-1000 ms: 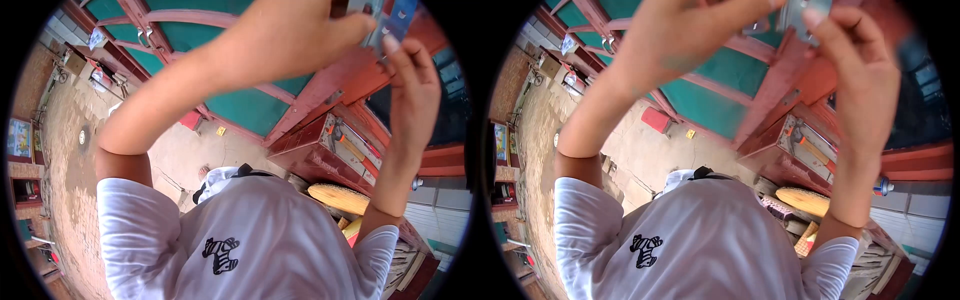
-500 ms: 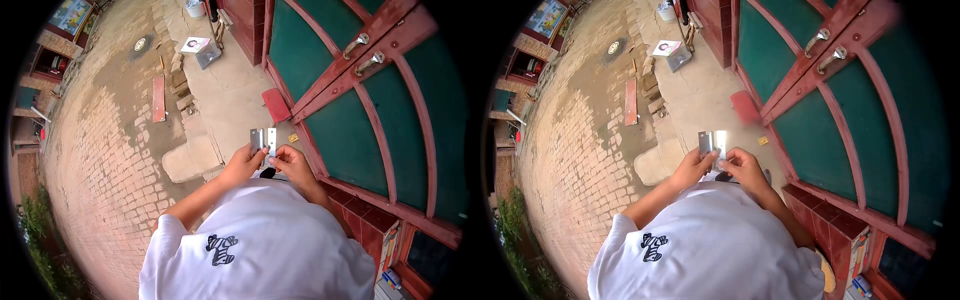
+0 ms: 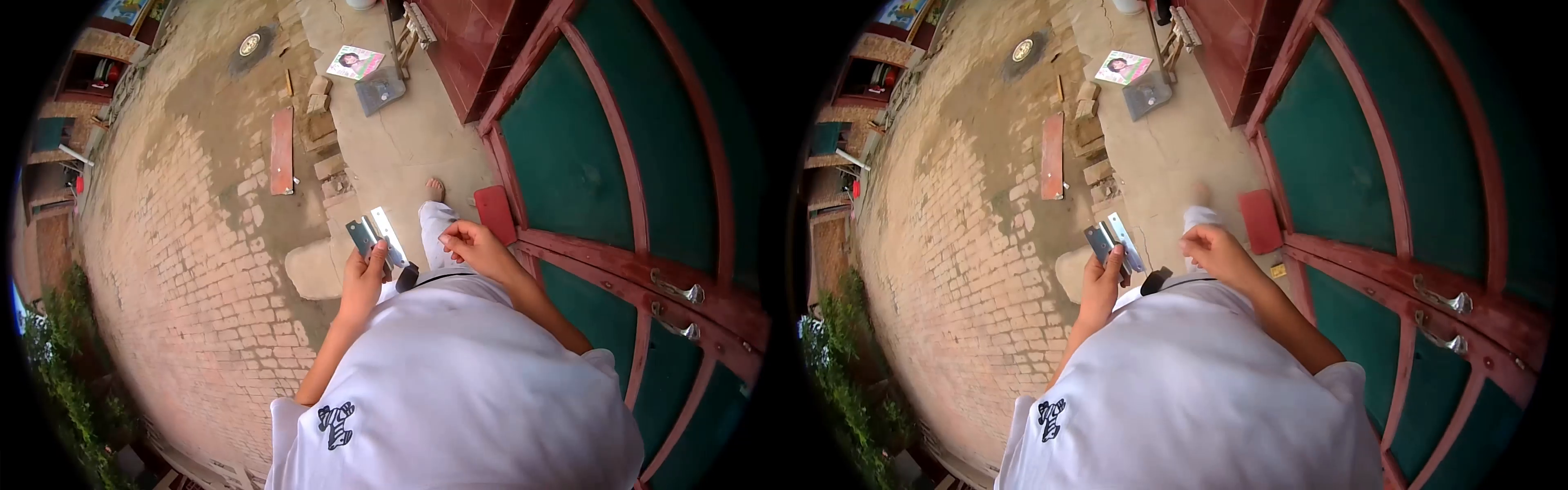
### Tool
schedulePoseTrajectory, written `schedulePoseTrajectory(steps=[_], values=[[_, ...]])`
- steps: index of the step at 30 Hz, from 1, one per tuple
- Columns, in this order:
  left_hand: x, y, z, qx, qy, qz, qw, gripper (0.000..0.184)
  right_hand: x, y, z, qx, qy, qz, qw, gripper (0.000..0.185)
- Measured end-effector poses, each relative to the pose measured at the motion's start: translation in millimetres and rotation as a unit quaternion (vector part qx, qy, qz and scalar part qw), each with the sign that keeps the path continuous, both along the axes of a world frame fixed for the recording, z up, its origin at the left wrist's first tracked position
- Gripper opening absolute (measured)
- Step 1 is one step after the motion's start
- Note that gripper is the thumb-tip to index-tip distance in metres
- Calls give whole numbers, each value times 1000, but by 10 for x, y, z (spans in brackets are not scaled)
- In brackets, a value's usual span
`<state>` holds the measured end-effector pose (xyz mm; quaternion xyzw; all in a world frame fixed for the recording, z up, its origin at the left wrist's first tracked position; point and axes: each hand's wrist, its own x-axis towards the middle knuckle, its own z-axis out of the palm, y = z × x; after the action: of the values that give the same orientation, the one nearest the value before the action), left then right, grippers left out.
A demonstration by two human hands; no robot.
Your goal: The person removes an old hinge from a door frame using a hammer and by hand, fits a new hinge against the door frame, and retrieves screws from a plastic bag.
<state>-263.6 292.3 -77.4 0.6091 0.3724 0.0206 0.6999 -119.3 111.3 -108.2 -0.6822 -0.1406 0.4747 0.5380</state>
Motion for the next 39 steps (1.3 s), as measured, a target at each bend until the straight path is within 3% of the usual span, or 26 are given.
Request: schedulePoseTrajectory(steps=[2,7,12,16,17,22,27,29,31,34,37,39], values=[[376,439,87,-4,18,99,995,30,556,296,-129,-61,-110,11,992,26],[1118,1508,365,94,16,173,980,28,1755,868,261,-114,-221,47,967,26],[2127,1993,282,56,-29,238,969,26,2666,1194,358,-180,-355,121,909,31],[2992,2164,-3,-6,-79,100,992,25,3178,1463,493,-150,-331,39,931,28],[3224,2231,9,-3,-45,40,998,26,3290,1551,528,-139,-314,18,939,27],[4435,2772,-69,-6,-78,-134,988,28,4050,2102,729,-103,-333,-143,926,20],[5564,3463,155,4,-119,-222,968,28,5244,2718,1359,-110,-449,-307,832,17],[5918,3697,166,4,-117,-251,961,29,5841,2851,1456,-121,-526,-313,781,17],[6215,3824,201,-2,-108,-270,957,30,6404,2855,1356,-206,-586,-263,738,18],[6500,3875,226,-28,-113,-287,951,31,6744,2732,1260,-368,-586,-162,704,20],[6619,3898,21,-22,-99,-319,942,30,6776,2533,1238,-464,-546,-117,688,25],[6675,3880,-103,-52,-93,-340,934,28,6739,2485,1268,-491,-478,-119,718,28]])
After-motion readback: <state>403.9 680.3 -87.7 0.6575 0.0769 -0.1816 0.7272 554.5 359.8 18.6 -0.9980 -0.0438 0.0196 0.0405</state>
